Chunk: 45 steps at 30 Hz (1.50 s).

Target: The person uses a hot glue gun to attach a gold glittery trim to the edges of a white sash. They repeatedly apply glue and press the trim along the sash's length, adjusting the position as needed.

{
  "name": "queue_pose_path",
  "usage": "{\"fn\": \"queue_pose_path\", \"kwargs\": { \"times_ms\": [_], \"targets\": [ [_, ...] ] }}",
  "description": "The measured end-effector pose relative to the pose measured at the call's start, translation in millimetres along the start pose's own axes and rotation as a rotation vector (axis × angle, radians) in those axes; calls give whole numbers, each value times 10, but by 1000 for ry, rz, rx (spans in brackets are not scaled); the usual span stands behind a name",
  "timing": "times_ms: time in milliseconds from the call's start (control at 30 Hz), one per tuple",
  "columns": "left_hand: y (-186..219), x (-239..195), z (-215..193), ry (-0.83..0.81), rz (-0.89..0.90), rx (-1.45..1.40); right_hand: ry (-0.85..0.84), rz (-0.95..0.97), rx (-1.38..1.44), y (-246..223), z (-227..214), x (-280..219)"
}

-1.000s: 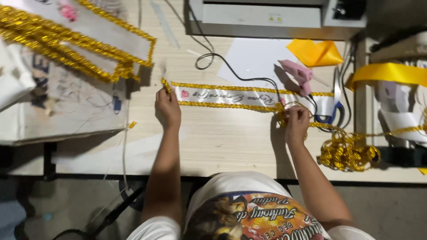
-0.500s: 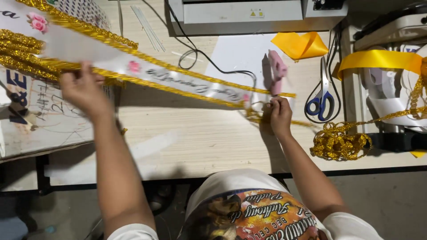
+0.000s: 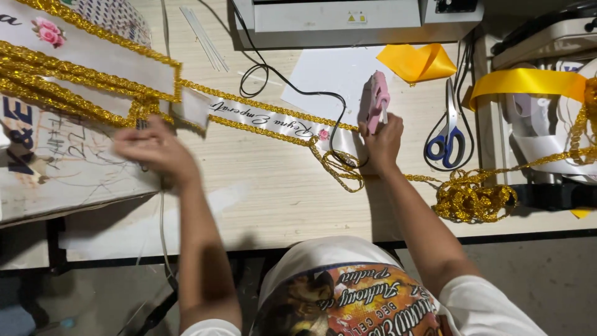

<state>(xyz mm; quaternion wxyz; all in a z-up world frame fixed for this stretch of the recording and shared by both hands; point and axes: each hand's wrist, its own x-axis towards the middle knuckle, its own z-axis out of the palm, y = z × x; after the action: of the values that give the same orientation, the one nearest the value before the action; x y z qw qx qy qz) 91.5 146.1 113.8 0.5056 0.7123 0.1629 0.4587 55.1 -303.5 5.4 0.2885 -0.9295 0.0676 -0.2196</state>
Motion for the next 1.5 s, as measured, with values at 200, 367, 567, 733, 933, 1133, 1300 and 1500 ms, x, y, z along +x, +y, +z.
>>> {"fn": "queue_pose_path", "kwargs": {
  "times_ms": [200,367,567,733,933,1133,1300,1500],
  "targets": [
    [975,-1121,541,-1120,-606,519,-97,-47,37,387,182,268],
    [-215,-2009,512,-1071,593,512,-216,178,106,648,82,605],
    [-206,-2027,478,-1008,588,483,-403,291,505,826,-294,1238],
    [-185,-2023,487,-1011,596,486,-557,300,544,1083,-150,1376],
    [-162,-2013,474,-1009,603,490,-574,258,630,1388,76,1213],
    [-164,-2003,495,-969,618,476,-101,-145,132,1090,-255,689],
    [-178,-2020,481,-989,612,489,-504,107,688,507,65,-321],
    [-247,-2059,474,-988,609,472,-536,-298,-40,-1321,-321,-161]
  ]
}}
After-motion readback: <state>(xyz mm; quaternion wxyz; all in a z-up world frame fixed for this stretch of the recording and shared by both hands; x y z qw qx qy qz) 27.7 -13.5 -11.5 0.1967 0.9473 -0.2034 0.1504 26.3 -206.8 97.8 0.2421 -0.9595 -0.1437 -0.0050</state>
